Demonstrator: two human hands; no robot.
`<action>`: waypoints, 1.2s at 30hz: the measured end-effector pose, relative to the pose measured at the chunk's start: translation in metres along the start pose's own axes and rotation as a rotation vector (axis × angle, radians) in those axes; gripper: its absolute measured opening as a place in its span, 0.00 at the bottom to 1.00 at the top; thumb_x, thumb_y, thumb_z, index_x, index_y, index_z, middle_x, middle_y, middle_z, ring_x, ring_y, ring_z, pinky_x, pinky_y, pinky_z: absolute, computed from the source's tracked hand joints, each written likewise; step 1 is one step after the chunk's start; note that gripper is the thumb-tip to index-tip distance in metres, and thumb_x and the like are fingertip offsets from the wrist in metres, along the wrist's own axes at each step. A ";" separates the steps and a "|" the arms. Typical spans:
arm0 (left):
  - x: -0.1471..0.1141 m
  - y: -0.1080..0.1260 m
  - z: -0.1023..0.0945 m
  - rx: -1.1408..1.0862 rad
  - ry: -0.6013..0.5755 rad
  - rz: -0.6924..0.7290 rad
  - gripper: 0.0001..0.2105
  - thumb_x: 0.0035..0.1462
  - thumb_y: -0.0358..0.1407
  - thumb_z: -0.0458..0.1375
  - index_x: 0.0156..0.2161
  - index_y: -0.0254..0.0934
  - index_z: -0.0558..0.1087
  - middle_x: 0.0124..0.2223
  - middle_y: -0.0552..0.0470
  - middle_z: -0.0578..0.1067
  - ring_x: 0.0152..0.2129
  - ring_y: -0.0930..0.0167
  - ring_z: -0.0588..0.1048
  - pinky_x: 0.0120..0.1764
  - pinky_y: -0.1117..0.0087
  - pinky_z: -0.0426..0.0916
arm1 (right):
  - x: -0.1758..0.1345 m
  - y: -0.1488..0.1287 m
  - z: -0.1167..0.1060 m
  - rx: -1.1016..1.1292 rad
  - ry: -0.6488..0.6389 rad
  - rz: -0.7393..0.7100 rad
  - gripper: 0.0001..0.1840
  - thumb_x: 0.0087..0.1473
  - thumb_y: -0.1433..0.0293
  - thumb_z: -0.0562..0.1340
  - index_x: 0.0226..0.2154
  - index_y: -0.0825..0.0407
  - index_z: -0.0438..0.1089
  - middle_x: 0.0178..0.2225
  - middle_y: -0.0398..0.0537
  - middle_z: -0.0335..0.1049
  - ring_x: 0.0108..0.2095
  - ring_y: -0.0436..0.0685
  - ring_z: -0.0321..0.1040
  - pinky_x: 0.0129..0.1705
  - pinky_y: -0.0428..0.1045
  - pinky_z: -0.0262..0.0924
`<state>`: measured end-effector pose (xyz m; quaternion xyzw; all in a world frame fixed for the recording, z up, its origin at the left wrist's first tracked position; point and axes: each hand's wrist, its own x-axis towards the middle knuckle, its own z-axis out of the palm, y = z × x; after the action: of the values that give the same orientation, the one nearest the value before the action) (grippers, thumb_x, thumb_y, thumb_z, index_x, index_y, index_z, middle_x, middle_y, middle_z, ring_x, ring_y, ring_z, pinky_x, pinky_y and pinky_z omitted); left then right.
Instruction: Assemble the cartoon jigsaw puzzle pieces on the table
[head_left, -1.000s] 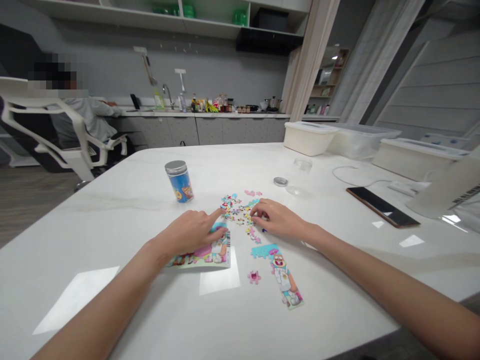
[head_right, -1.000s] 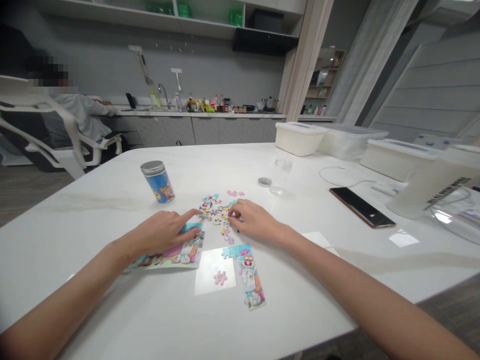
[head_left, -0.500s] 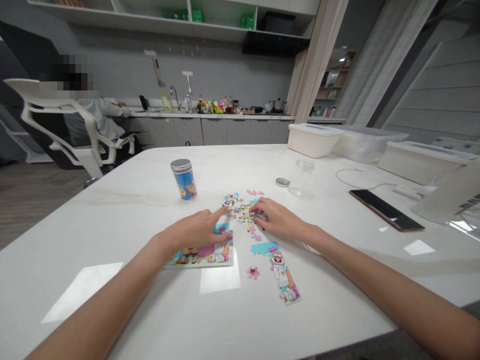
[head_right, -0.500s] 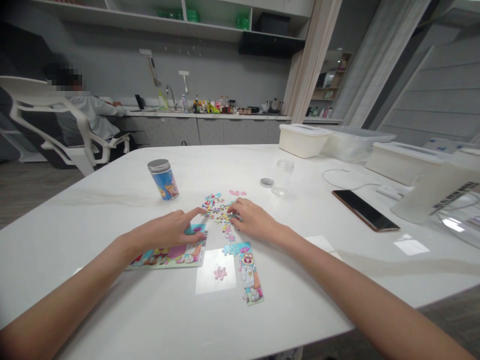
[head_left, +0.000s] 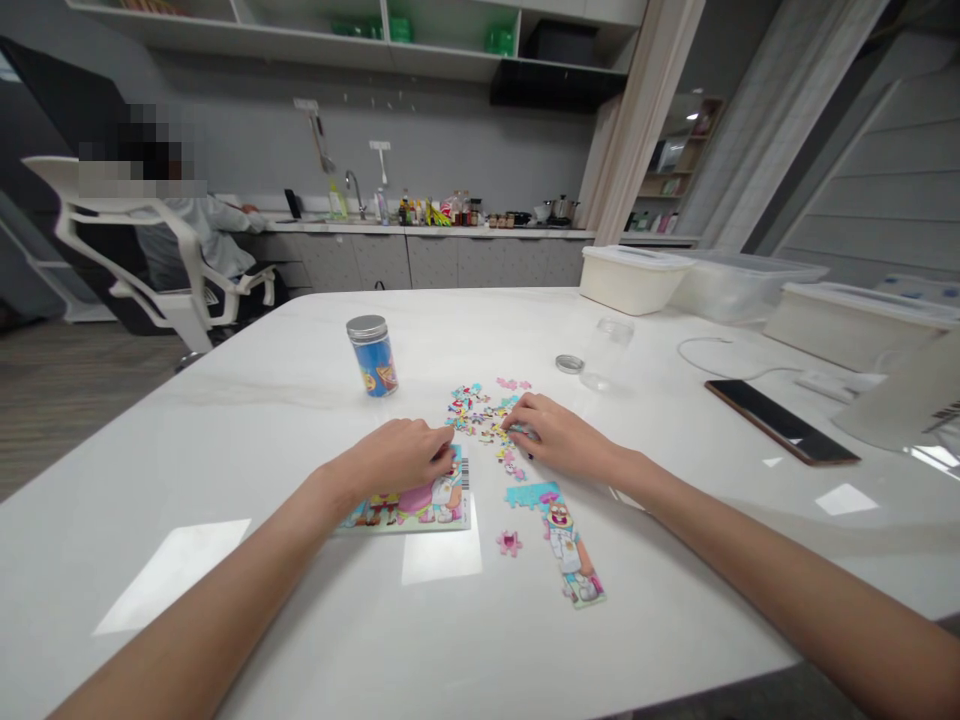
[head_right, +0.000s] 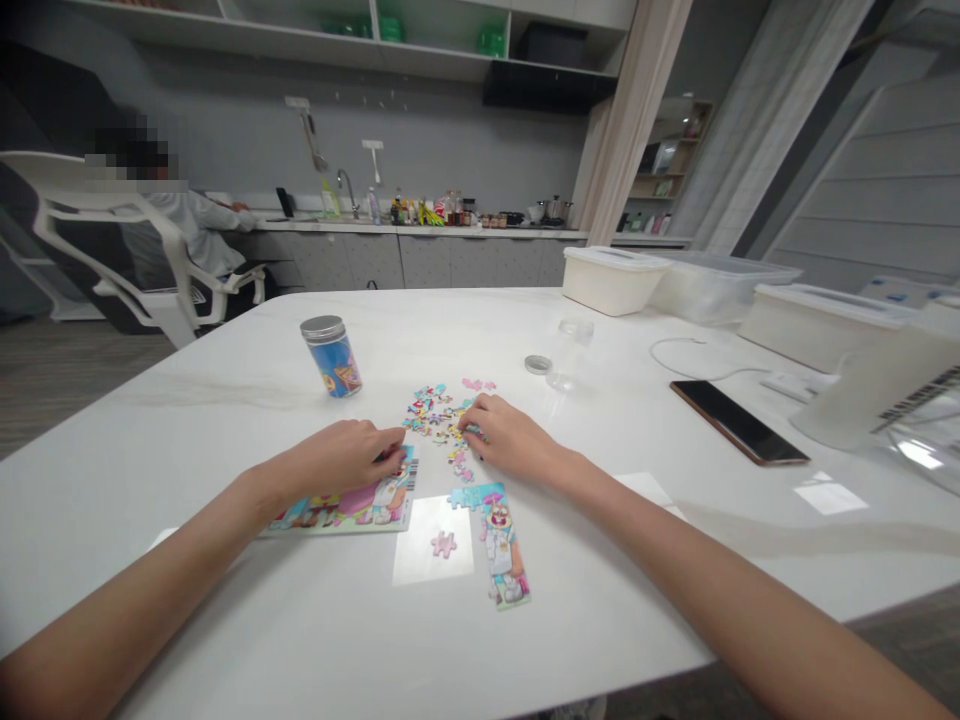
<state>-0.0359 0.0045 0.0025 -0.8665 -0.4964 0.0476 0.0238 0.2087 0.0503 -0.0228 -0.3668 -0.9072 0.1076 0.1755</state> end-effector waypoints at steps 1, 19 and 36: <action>0.000 0.001 0.000 0.008 -0.003 -0.008 0.14 0.65 0.38 0.44 0.36 0.37 0.71 0.25 0.48 0.74 0.22 0.66 0.74 0.28 0.68 0.62 | 0.000 0.000 0.000 -0.006 0.007 -0.006 0.11 0.60 0.75 0.57 0.42 0.51 0.73 0.43 0.53 0.69 0.45 0.59 0.66 0.48 0.54 0.63; 0.001 0.003 0.001 0.050 0.007 -0.003 0.15 0.65 0.37 0.43 0.36 0.37 0.71 0.26 0.47 0.76 0.24 0.65 0.75 0.26 0.68 0.60 | 0.001 -0.004 0.001 0.048 0.018 -0.038 0.05 0.59 0.74 0.60 0.37 0.50 0.70 0.42 0.51 0.69 0.45 0.58 0.67 0.49 0.54 0.64; 0.002 0.001 0.002 0.027 0.001 -0.004 0.15 0.64 0.38 0.44 0.37 0.36 0.72 0.26 0.46 0.76 0.23 0.66 0.75 0.27 0.68 0.60 | 0.004 -0.007 -0.003 0.292 0.100 0.078 0.05 0.56 0.75 0.60 0.37 0.51 0.70 0.32 0.44 0.73 0.33 0.52 0.69 0.37 0.50 0.63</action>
<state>-0.0342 0.0053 -0.0002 -0.8652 -0.4973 0.0536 0.0359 0.2026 0.0478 -0.0172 -0.3774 -0.8570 0.2269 0.2677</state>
